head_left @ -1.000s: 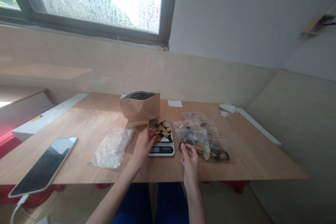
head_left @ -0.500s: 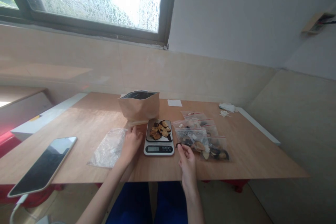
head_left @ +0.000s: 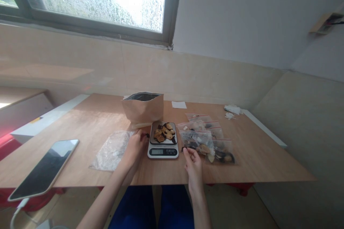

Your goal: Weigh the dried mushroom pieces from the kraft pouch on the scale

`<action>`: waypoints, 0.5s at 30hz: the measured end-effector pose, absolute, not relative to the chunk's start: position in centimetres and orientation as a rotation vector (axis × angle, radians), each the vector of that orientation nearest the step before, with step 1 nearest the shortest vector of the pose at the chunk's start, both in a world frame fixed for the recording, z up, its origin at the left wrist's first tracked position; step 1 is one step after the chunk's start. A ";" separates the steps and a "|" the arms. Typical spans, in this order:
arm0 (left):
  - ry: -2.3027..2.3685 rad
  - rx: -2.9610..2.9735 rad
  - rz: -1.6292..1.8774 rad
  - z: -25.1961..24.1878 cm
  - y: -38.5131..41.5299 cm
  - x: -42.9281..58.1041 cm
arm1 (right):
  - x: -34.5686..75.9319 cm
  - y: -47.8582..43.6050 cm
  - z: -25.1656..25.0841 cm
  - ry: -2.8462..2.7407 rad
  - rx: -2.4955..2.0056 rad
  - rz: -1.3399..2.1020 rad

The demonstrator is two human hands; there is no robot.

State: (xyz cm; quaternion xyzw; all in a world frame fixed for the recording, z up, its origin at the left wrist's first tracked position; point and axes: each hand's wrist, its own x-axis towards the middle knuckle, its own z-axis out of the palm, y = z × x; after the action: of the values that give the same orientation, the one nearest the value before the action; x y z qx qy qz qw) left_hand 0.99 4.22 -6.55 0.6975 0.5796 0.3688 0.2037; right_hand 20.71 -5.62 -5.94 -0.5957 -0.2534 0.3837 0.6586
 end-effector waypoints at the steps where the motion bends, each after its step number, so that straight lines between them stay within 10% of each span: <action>1: 1.610 1.905 1.073 -6.2 4.2 1.1 | 20.8 -5.7 -5.9 -0.576 -1.352 0.861; 15: 1.552 1.746 1.185 -4.2 9.4 3.2 | 20.9 -5.7 -6.2 -0.581 -1.331 0.841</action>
State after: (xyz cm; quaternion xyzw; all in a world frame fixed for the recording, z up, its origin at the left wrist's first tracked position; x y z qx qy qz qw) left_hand 3.22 9.42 -4.24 0.6439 0.5724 0.4371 0.2584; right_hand 20.92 -5.66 -6.22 -0.5902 -0.2578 0.3730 0.6679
